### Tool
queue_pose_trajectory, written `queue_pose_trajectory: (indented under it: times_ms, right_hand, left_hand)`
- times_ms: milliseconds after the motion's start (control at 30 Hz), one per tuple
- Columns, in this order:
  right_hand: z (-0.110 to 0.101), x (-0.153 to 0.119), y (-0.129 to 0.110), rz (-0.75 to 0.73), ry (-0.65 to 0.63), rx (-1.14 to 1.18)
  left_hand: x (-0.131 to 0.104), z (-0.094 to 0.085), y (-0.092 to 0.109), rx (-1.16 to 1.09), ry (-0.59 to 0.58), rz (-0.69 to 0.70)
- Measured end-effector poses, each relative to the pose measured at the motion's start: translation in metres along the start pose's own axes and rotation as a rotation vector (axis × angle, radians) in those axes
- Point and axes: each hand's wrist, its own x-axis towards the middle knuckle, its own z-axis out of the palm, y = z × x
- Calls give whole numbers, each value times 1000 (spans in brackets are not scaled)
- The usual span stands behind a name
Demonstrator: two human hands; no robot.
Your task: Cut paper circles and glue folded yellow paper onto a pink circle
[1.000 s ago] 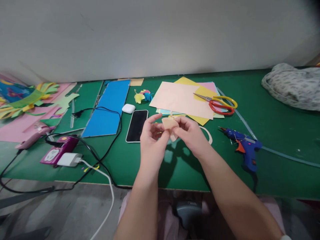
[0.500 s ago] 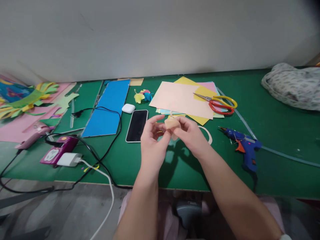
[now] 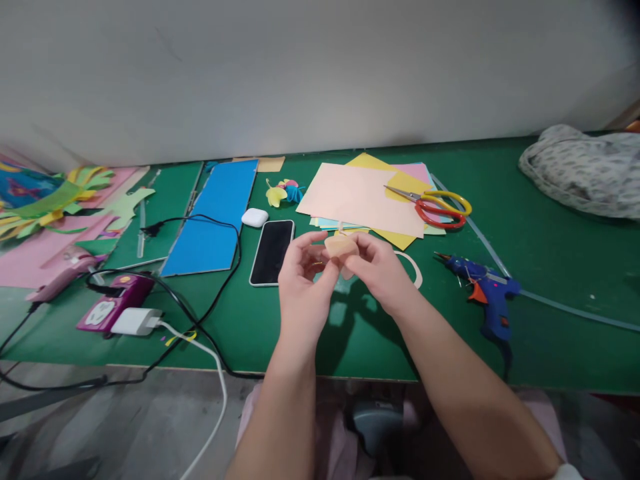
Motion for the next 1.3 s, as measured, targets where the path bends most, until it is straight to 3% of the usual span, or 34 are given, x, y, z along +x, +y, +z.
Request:
queue_pose_trajectory:
  times_ms: [433,600,867,1300]
  right_hand:
    - [-3,3,-2,-17,126,45]
    - [-12,6,-6,-23,280,163]
    - [1,4,1,-49,18,-18]
    - [-3,3,0,-56,87,-64]
  left_hand:
    - [1,0,0,-2,78,6]
    - [4,0,2,-71,148,-64]
    - [4,2,2,-120,93,-125]
    - [2,1,3,-49,57,-116]
